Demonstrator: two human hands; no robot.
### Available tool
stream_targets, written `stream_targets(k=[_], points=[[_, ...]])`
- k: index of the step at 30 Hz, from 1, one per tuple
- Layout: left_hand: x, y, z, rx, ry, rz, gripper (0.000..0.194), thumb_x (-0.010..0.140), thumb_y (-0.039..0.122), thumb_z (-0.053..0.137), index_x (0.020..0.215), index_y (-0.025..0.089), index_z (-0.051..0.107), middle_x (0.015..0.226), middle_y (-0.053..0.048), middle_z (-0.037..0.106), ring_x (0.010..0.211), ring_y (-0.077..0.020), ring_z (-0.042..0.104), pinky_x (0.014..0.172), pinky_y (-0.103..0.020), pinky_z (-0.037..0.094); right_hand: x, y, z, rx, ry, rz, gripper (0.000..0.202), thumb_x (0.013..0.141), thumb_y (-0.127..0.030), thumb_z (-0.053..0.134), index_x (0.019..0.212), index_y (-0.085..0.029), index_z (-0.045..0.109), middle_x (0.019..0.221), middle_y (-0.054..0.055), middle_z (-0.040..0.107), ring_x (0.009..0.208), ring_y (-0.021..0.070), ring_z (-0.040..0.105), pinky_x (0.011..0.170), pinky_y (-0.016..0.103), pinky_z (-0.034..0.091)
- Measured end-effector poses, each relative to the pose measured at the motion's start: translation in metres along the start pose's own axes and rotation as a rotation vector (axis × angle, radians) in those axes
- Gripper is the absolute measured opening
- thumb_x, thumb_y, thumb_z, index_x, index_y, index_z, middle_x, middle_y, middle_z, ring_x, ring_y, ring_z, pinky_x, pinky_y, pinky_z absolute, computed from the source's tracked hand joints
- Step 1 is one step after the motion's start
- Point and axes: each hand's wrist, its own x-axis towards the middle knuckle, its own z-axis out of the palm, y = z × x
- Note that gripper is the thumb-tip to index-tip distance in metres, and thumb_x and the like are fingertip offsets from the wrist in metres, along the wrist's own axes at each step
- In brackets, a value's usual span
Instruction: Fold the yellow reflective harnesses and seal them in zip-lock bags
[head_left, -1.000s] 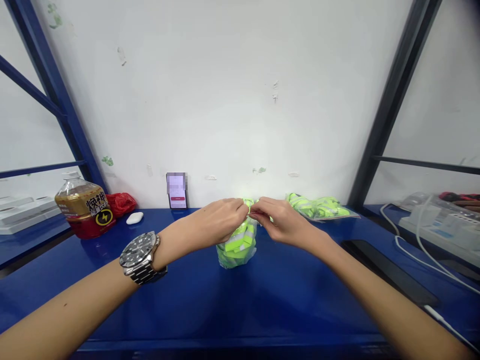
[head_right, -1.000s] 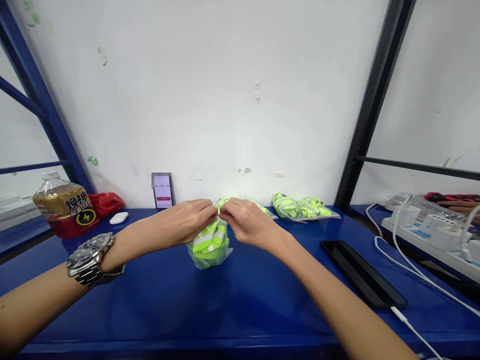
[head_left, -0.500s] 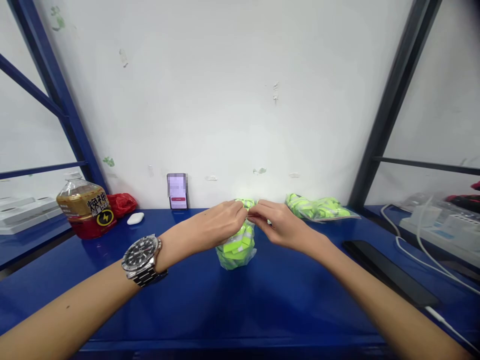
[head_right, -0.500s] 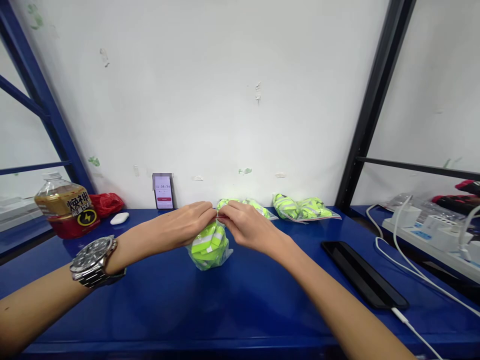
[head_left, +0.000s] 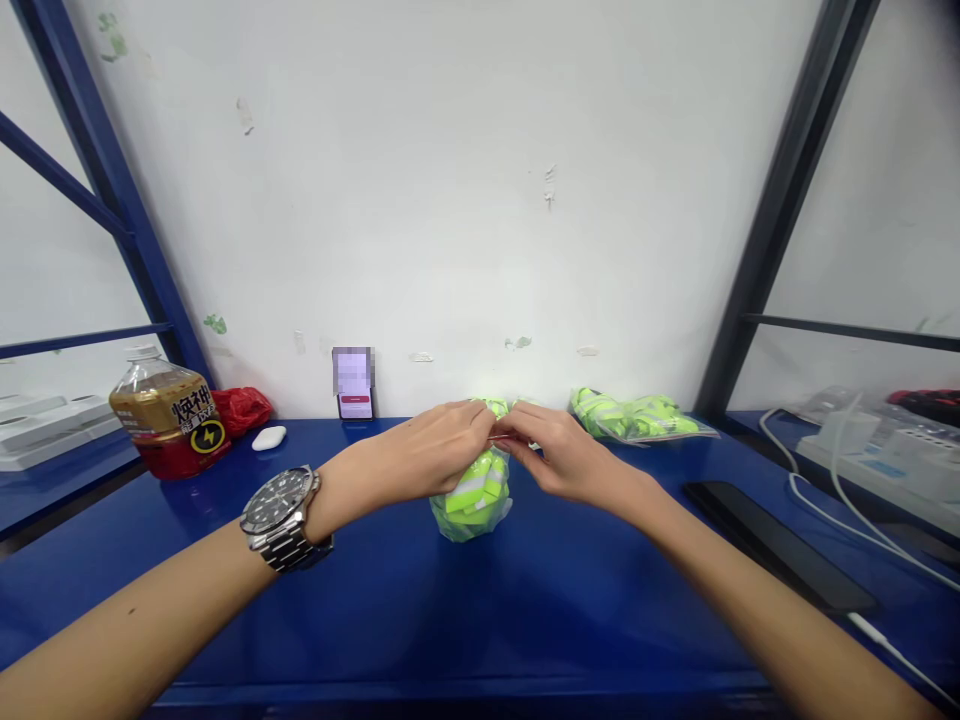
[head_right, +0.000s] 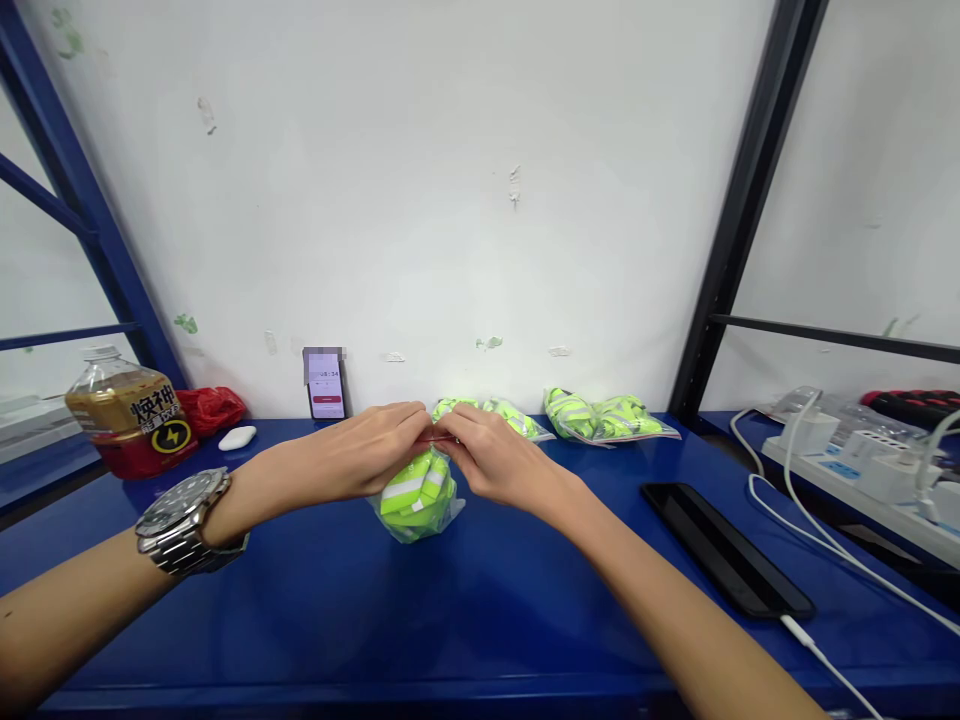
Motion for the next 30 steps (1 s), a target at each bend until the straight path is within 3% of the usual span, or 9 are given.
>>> stream_targets(k=[11,15,18,21,28,30], points=[[0.000,0.004,0.000,0.121,-0.012,0.011,0.024,0.077,-0.004,0.039,0.093,0.013,0.045,0.088,-0.009,0.055,0.074,-0.0190,0.049,0.067,-0.030,0.041,0.000,0.000,0.003,0.012,0.027,-0.007,0.013,0.093,-0.015,0.044,0.094,-0.017,0.057,0.082,0.005,0.056,0.071,0.0160,0.051,0.064,0.028,0.041],[0.002,0.007,0.012,0.173,0.032,-0.074,0.023,0.072,-0.003,0.041,0.085,0.015,0.044,0.080,-0.008,0.055,0.068,-0.0198,0.050,0.060,-0.031,0.039,0.001,-0.004,0.009,-0.023,0.071,-0.029,0.012,0.092,-0.014,0.045,0.086,-0.017,0.055,0.075,0.004,0.053,0.066,0.0153,0.047,0.060,0.028,0.038],[0.004,0.008,0.028,0.230,0.122,-0.163,0.019,0.076,-0.001,0.037,0.081,0.016,0.046,0.074,-0.008,0.054,0.064,-0.0199,0.050,0.057,-0.032,0.038,0.002,-0.006,0.013,-0.054,0.115,-0.048,0.012,0.090,-0.012,0.045,0.084,-0.017,0.055,0.072,0.003,0.052,0.062,0.0147,0.045,0.058,0.027,0.036],[0.005,0.006,0.037,0.250,0.181,-0.163,0.022,0.079,-0.001,0.032,0.080,0.015,0.048,0.071,-0.008,0.053,0.062,-0.0200,0.049,0.057,-0.032,0.038,0.002,-0.006,0.014,-0.068,0.135,-0.050,0.012,0.089,-0.011,0.046,0.084,-0.017,0.055,0.071,0.003,0.053,0.062,0.0142,0.046,0.057,0.026,0.036],[-0.002,0.000,0.016,-0.128,0.195,-0.135,0.018,0.097,0.022,0.035,0.090,0.014,0.050,0.083,-0.007,0.053,0.073,-0.0166,0.049,0.065,-0.028,0.042,-0.003,0.002,0.004,-0.063,0.144,0.011,0.011,0.089,-0.012,0.049,0.084,-0.017,0.057,0.072,0.003,0.058,0.060,0.0133,0.049,0.056,0.025,0.037],[-0.003,0.001,0.012,-0.124,0.169,-0.133,0.017,0.096,0.020,0.036,0.086,0.015,0.049,0.083,-0.007,0.052,0.075,-0.0170,0.048,0.065,-0.028,0.041,-0.004,0.001,0.002,-0.058,0.140,0.014,0.011,0.089,-0.012,0.049,0.083,-0.017,0.057,0.071,0.003,0.059,0.060,0.0132,0.049,0.056,0.025,0.037]])
